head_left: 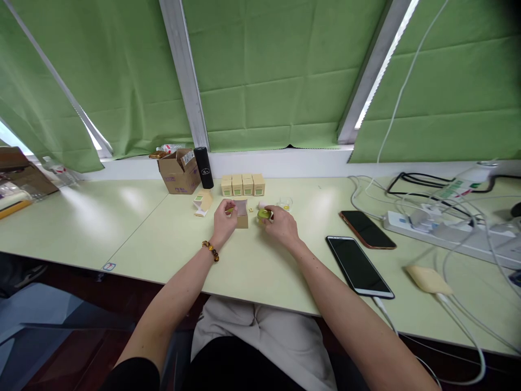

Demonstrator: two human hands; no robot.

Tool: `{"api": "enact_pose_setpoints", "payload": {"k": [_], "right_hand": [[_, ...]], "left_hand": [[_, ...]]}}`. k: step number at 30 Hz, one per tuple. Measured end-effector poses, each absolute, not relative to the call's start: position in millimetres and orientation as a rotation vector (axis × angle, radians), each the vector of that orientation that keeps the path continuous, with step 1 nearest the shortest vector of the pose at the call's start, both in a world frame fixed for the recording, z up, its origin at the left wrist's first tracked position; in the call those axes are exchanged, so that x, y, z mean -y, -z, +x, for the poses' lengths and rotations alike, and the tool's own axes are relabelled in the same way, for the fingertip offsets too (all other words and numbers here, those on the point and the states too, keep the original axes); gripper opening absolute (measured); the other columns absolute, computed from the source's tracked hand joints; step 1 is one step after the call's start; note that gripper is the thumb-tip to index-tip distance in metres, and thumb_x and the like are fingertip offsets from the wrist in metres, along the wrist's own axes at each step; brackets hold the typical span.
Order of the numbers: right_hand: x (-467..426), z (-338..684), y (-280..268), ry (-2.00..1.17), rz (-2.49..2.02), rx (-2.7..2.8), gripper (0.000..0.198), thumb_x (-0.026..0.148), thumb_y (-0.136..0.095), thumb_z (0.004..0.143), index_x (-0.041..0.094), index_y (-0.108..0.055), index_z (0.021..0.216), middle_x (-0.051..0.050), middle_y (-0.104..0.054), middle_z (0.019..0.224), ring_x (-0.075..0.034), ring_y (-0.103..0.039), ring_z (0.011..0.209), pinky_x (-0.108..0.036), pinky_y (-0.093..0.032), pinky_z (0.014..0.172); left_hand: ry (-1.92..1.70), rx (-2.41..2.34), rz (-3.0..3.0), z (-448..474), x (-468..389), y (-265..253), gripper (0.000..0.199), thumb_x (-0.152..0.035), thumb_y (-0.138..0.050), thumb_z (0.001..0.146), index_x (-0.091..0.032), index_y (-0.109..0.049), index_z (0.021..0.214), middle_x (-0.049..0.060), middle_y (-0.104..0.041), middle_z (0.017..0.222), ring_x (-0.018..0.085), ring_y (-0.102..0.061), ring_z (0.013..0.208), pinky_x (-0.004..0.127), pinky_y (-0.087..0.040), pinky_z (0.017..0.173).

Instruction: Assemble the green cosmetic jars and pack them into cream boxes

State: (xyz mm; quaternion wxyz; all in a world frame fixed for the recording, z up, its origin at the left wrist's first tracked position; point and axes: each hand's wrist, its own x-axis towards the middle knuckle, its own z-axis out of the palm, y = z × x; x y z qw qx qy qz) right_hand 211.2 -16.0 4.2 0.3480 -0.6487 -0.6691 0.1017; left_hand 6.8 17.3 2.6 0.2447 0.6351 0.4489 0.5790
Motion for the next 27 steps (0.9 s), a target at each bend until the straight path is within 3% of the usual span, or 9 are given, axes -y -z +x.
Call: {"api": "enact_pose_setpoints", "payload": {"k": [4, 9, 18, 24, 27], "right_hand": [[17, 210, -10, -0.287, -1.313, 1.476, 0.036, 0.033, -0.068, 0.086, 0.023, -0.069, 0.12, -0.009, -0.075, 0.119, -0.024, -0.07, 0.089, -0.042, -0.059, 0.081], [29, 201, -17, -0.337, -0.947, 1.344, 0.045, 0.047, -0.065, 0.093, 0.025, -0.063, 0.132, -0.012, -0.071, 0.128, -0.026, -0.071, 0.105, -0.035, -0.062, 0.069], [45, 188, -25, -0.419, -1.08, 1.61, 0.046, 0.045, -0.055, 0.096, 0.024, -0.06, 0.136, -0.014, -0.066, 0.142, -0.025, -0.073, 0.098, -0.033, -0.059, 0.064], [40, 199, -24, -0.34, -1.106, 1.634, 0.038, 0.037, -0.059, 0.092, 0.023, -0.06, 0.127, -0.01, -0.072, 0.128, -0.021, -0.072, 0.082, -0.033, -0.053, 0.064], [40, 200, -25, -0.314, -1.138, 1.662, 0.033, 0.033, -0.063, 0.088, 0.024, -0.061, 0.119, -0.006, -0.076, 0.118, -0.021, -0.072, 0.08, -0.032, -0.05, 0.066]], "left_hand": [[-1.521, -1.232, 1.743, 10, -15, -4, 0.017, -0.022, -0.062, 0.092, -0.019, -0.072, 0.105, 0.01, -0.077, 0.114, 0.021, -0.07, 0.097, 0.03, -0.053, 0.075], [-1.412, -1.038, 1.808, 16, -6, -4, 0.035, -0.025, -0.067, 0.09, -0.021, -0.073, 0.124, 0.012, -0.075, 0.129, 0.02, -0.07, 0.102, 0.029, -0.055, 0.078], [-1.351, -0.927, 1.808, 20, 2, -8, 0.035, -0.024, -0.065, 0.086, -0.019, -0.076, 0.119, 0.01, -0.077, 0.116, 0.021, -0.069, 0.101, 0.031, -0.056, 0.085], [-1.371, -0.928, 1.632, 16, -8, -4, 0.047, -0.015, -0.06, 0.078, -0.018, -0.078, 0.121, 0.011, -0.077, 0.126, 0.024, -0.07, 0.111, 0.039, -0.055, 0.102], [-1.385, -0.905, 1.615, 16, -11, -2, 0.05, -0.011, -0.056, 0.073, -0.016, -0.079, 0.117, 0.012, -0.078, 0.124, 0.025, -0.071, 0.111, 0.041, -0.055, 0.103]]}}
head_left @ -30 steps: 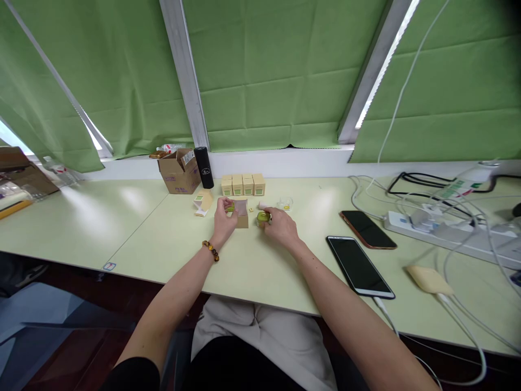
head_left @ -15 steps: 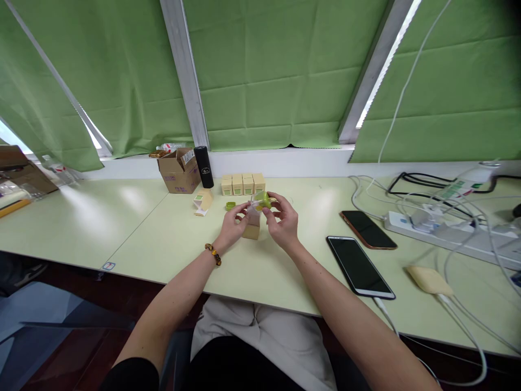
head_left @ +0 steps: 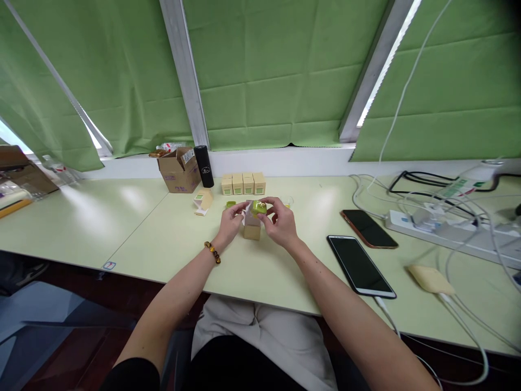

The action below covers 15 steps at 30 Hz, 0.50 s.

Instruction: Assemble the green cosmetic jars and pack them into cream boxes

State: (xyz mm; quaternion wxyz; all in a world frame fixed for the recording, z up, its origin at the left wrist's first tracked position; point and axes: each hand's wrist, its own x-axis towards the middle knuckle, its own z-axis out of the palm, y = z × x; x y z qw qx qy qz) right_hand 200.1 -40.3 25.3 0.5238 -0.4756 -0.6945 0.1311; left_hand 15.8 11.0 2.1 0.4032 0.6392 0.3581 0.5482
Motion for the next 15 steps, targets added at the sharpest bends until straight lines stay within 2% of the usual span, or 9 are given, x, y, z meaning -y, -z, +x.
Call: {"api": "enact_pose_setpoints", "payload": {"k": [5, 15], "right_hand": [[41.6, 197.5, -25.6, -0.246, -1.24, 1.759, 0.027, 0.027, -0.064, 0.083, 0.025, -0.063, 0.111, -0.003, -0.077, 0.103, -0.022, -0.07, 0.083, -0.032, -0.048, 0.071], [45.4, 197.6, -27.2, -0.17, -1.297, 1.945, 0.032, 0.02, -0.064, 0.08, 0.025, -0.061, 0.112, -0.007, -0.073, 0.111, -0.026, -0.065, 0.097, -0.032, -0.045, 0.07]], "left_hand": [[-1.371, -0.934, 1.602, 15.5, -13.1, -0.1, 0.055, -0.009, -0.052, 0.069, -0.014, -0.078, 0.116, 0.012, -0.079, 0.116, 0.022, -0.072, 0.097, 0.037, -0.058, 0.091], [-1.373, -0.996, 1.645, 15.5, -12.1, -0.5, 0.055, -0.01, -0.053, 0.068, -0.015, -0.079, 0.116, 0.012, -0.078, 0.119, 0.022, -0.071, 0.097, 0.039, -0.058, 0.094]]}}
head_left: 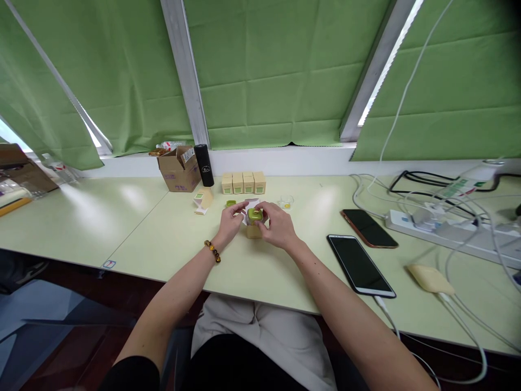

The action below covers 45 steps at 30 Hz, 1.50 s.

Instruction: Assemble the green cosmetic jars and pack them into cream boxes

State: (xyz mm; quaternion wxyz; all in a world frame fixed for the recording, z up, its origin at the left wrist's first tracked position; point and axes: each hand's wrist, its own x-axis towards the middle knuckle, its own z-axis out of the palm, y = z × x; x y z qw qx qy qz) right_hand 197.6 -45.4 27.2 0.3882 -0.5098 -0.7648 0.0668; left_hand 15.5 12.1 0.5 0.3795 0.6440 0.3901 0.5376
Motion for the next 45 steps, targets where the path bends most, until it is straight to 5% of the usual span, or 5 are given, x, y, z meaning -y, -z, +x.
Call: {"api": "enact_pose_setpoints", "payload": {"k": [11, 17, 35, 40, 45], "right_hand": [[43, 195, -23, -0.234, -1.174, 2.039, 0.01, 0.021, -0.054, 0.094, 0.025, -0.06, 0.101, -0.007, -0.07, 0.106, -0.027, -0.059, 0.105, -0.036, -0.049, 0.079], [41, 192, -20, -0.183, -1.219, 1.951, 0.019, 0.025, -0.047, 0.103, 0.025, -0.065, 0.099, -0.007, -0.07, 0.112, -0.024, -0.064, 0.102, -0.033, -0.049, 0.078], [34, 189, -13, -0.437, -1.379, 1.774, 0.015, 0.025, -0.062, 0.09, 0.026, -0.076, 0.087, -0.009, -0.056, 0.117, -0.028, -0.053, 0.123, -0.036, -0.057, 0.075], [30, 192, -12, -0.571, -1.175, 1.557, 0.024, 0.038, -0.051, 0.096, 0.024, -0.07, 0.099, -0.01, -0.06, 0.117, -0.026, -0.06, 0.113, -0.033, -0.057, 0.069], [18, 198, -6, -0.783, -1.121, 1.292, 0.028, 0.031, -0.056, 0.076, 0.025, -0.06, 0.103, -0.007, -0.058, 0.113, -0.025, -0.058, 0.099, -0.029, -0.053, 0.052]], "left_hand": [[-1.389, -1.002, 1.657, 17, -9, -2, 0.056, -0.008, -0.054, 0.068, -0.015, -0.079, 0.117, 0.012, -0.078, 0.121, 0.021, -0.07, 0.096, 0.037, -0.059, 0.092], [-1.387, -0.994, 1.68, 16, -9, 0, 0.054, -0.01, -0.054, 0.069, -0.016, -0.079, 0.117, 0.012, -0.078, 0.119, 0.022, -0.07, 0.098, 0.038, -0.058, 0.095], [-1.374, -0.986, 1.684, 16, -4, -3, 0.054, -0.013, -0.055, 0.07, -0.015, -0.078, 0.118, 0.011, -0.077, 0.108, 0.022, -0.067, 0.097, 0.034, -0.057, 0.085], [-1.408, -0.937, 1.644, 17, -4, -3, 0.049, -0.014, -0.056, 0.072, -0.015, -0.079, 0.115, 0.012, -0.077, 0.115, 0.021, -0.065, 0.096, 0.033, -0.057, 0.082], [-1.38, -0.901, 1.568, 18, -5, -2, 0.046, -0.015, -0.055, 0.074, -0.015, -0.077, 0.115, 0.009, -0.074, 0.099, 0.018, -0.062, 0.086, 0.028, -0.053, 0.07]]}}
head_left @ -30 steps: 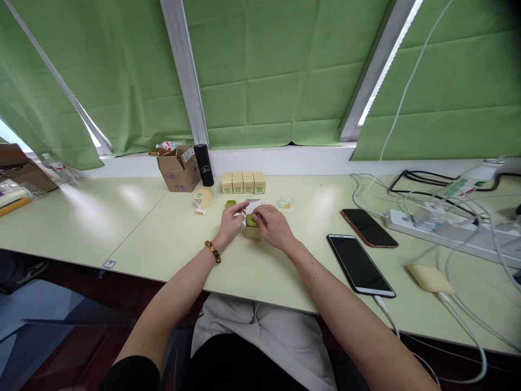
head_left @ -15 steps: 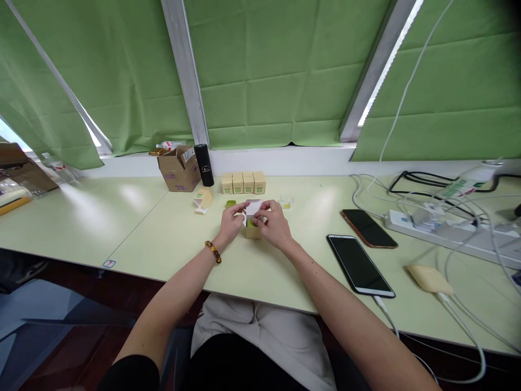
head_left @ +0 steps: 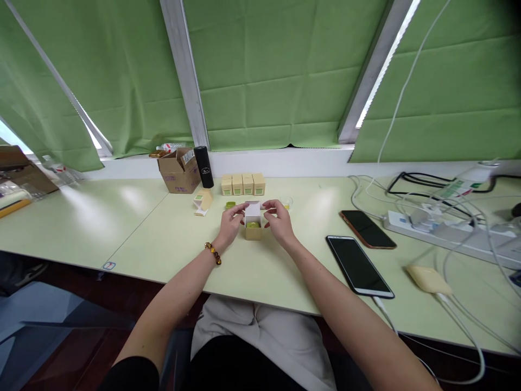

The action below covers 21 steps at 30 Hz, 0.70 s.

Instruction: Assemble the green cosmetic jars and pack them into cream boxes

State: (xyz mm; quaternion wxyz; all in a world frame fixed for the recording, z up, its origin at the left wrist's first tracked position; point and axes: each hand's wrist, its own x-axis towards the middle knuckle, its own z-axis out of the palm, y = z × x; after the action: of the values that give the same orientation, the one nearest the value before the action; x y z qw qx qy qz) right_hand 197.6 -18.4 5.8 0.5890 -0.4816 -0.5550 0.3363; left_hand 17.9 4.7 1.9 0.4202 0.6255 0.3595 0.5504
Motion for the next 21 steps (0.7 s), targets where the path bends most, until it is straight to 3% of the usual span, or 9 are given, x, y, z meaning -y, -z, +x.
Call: {"api": "enact_pose_setpoints", "payload": {"k": [4, 7, 11, 14, 21], "right_hand": [[15, 197, -3, -0.899, -1.152, 1.229, 0.046, 0.028, -0.057, 0.063, 0.026, -0.055, 0.109, -0.003, -0.052, 0.107, -0.02, -0.056, 0.086, -0.028, -0.052, 0.049], [15, 195, -2, -0.932, -1.154, 1.251, 0.05, 0.031, -0.059, 0.063, 0.027, -0.052, 0.113, -0.002, -0.049, 0.107, -0.019, -0.055, 0.082, -0.027, -0.051, 0.047], [16, 192, 1, -0.926, -1.185, 1.318, 0.053, 0.036, -0.063, 0.067, 0.027, -0.049, 0.117, -0.003, -0.049, 0.11, -0.018, -0.055, 0.08, -0.027, -0.048, 0.048], [13, 192, 6, -0.898, -1.221, 1.352, 0.051, 0.036, -0.065, 0.07, 0.026, -0.049, 0.118, -0.005, -0.05, 0.113, -0.018, -0.055, 0.081, -0.028, -0.048, 0.052], [9, 194, 12, -0.831, -1.228, 1.414, 0.044, 0.034, -0.066, 0.075, 0.026, -0.054, 0.116, -0.007, -0.052, 0.117, -0.018, -0.055, 0.082, -0.03, -0.05, 0.059]], "left_hand": [[-1.408, -0.901, 1.637, 18, -5, -1, 0.039, -0.012, -0.058, 0.072, -0.018, -0.07, 0.108, 0.009, -0.069, 0.111, 0.017, -0.061, 0.089, 0.026, -0.049, 0.068], [-1.419, -0.916, 1.682, 18, -5, 0, 0.03, -0.012, -0.062, 0.074, -0.02, -0.059, 0.102, 0.005, -0.066, 0.108, 0.015, -0.062, 0.09, 0.025, -0.047, 0.072], [-1.385, -0.969, 1.722, 18, -7, 4, 0.038, -0.015, -0.068, 0.076, -0.023, -0.049, 0.108, 0.003, -0.062, 0.111, 0.014, -0.061, 0.094, 0.025, -0.045, 0.074], [-1.321, -1.035, 1.756, 19, -7, 6, 0.042, -0.016, -0.07, 0.076, -0.024, -0.049, 0.112, 0.004, -0.06, 0.112, 0.015, -0.06, 0.095, 0.025, -0.044, 0.073], [-1.289, -1.048, 1.854, 20, -5, 4, 0.031, -0.016, -0.068, 0.079, -0.023, -0.054, 0.106, 0.004, -0.063, 0.112, 0.016, -0.06, 0.095, 0.027, -0.046, 0.075]]}}
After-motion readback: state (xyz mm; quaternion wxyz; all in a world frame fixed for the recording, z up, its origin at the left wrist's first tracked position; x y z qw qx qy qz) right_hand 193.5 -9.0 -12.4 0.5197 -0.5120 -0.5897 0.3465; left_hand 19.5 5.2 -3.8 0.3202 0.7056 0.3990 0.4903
